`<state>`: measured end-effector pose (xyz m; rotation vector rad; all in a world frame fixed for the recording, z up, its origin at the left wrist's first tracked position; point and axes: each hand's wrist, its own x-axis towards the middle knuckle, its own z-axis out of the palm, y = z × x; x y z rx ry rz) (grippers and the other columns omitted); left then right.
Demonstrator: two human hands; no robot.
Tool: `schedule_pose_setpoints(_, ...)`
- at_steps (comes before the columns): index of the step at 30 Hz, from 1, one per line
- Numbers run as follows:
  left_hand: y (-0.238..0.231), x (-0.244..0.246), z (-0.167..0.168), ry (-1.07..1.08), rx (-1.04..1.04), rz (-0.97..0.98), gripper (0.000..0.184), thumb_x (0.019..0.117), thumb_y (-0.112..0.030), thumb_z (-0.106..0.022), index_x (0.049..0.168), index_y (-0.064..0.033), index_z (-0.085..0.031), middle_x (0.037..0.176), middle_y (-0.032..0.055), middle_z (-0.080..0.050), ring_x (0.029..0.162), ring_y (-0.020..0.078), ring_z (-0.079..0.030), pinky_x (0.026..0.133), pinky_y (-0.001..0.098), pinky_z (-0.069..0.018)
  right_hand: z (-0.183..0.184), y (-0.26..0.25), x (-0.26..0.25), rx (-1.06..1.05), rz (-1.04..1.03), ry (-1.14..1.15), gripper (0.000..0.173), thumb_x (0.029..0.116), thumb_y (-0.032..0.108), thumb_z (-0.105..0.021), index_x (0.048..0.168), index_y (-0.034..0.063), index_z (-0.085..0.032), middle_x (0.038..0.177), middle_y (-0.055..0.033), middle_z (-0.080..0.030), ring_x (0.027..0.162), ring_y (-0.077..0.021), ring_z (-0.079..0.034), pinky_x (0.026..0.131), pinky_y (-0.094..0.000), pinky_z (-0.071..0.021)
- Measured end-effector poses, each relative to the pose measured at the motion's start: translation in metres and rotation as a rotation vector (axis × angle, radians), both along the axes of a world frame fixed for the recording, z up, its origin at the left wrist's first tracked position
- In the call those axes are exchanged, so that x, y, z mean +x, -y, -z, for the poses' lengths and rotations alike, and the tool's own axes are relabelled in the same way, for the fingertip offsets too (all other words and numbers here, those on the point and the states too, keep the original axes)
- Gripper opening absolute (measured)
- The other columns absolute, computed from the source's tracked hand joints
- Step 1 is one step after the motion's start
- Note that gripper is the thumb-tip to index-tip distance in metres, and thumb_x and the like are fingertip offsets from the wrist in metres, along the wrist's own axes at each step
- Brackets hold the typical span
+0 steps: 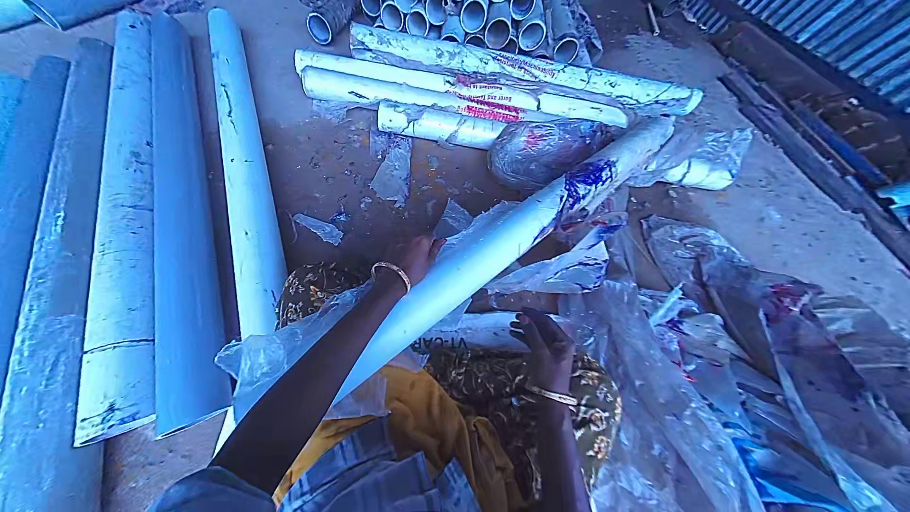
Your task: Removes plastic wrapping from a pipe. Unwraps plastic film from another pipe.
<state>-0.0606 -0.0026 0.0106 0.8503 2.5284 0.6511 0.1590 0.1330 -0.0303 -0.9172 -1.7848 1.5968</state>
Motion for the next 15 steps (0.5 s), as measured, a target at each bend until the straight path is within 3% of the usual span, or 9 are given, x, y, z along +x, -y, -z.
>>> schedule_pose_setpoints(3,-0.004,0.023,-0.010,-0.012,-0.022,-0.012,0.046,0.1126,-0.032,-0.040,0.111,0.0064,-0.065,0.104,0.0269,-0.069,0.105,0.0442,-0.067,0.089,0.0618,-0.0495,-0.016,0.024,-0.040,0.345,-0.173,0.052,0.021,0.0922,-0.002,-0.067,0.109,-0.0145,-0.070,0.100,-0.0222,-0.073,0.085,-0.0132,-0.072,0.079,-0.0248,-0.0589)
schedule_pose_setpoints(6,-0.006,0.037,-0.019,-0.015,-0.078,-0.008,0.049,0.1130,-0.035,-0.037,0.122,0.0037,-0.065,0.115,0.0266,-0.069,0.115,0.0439,-0.065,0.097,0.0610,-0.0476,-0.028,0.048,-0.063,0.598,-0.146,0.286,0.021,0.0906,0.006,-0.072,0.102,-0.0106,-0.075,0.095,-0.0270,-0.073,0.085,-0.0355,-0.072,0.081,-0.0475,-0.0576)
schedule_pose_setpoints(8,-0.007,0.041,-0.020,-0.031,-0.099,0.003,0.048,0.1130,-0.036,-0.036,0.122,0.0029,-0.064,0.113,0.0261,-0.069,0.113,0.0434,-0.066,0.097,0.0595,-0.0475,-0.037,0.058,-0.068,0.661,-0.129,0.429,0.019,0.0940,0.009,-0.068,0.099,-0.0082,-0.076,0.094,-0.0265,-0.073,0.089,-0.0416,-0.072,0.084,-0.0553,-0.0546)
schedule_pose_setpoints(13,-0.010,0.045,-0.021,-0.061,-0.096,0.036,0.047,0.1130,-0.033,-0.038,0.123,0.0040,-0.063,0.112,0.0266,-0.070,0.112,0.0430,-0.067,0.094,0.0583,-0.0496,-0.047,0.060,-0.086,0.576,-0.118,0.696,0.022,0.0977,0.013,-0.060,0.099,-0.0068,-0.071,0.094,-0.0244,-0.072,0.092,-0.0411,-0.070,0.081,-0.0569,-0.0512)
schedule_pose_setpoints(15,-0.007,0.042,-0.021,-0.037,-0.095,0.020,0.047,0.1130,-0.034,-0.037,0.124,0.0041,-0.064,0.115,0.0269,-0.069,0.115,0.0428,-0.066,0.098,0.0582,-0.0474,-0.036,0.051,-0.081,0.425,-0.089,0.604,0.022,0.0980,0.010,-0.062,0.101,-0.0103,-0.067,0.089,-0.0230,-0.069,0.084,-0.0347,-0.068,0.079,-0.0514,-0.0515)
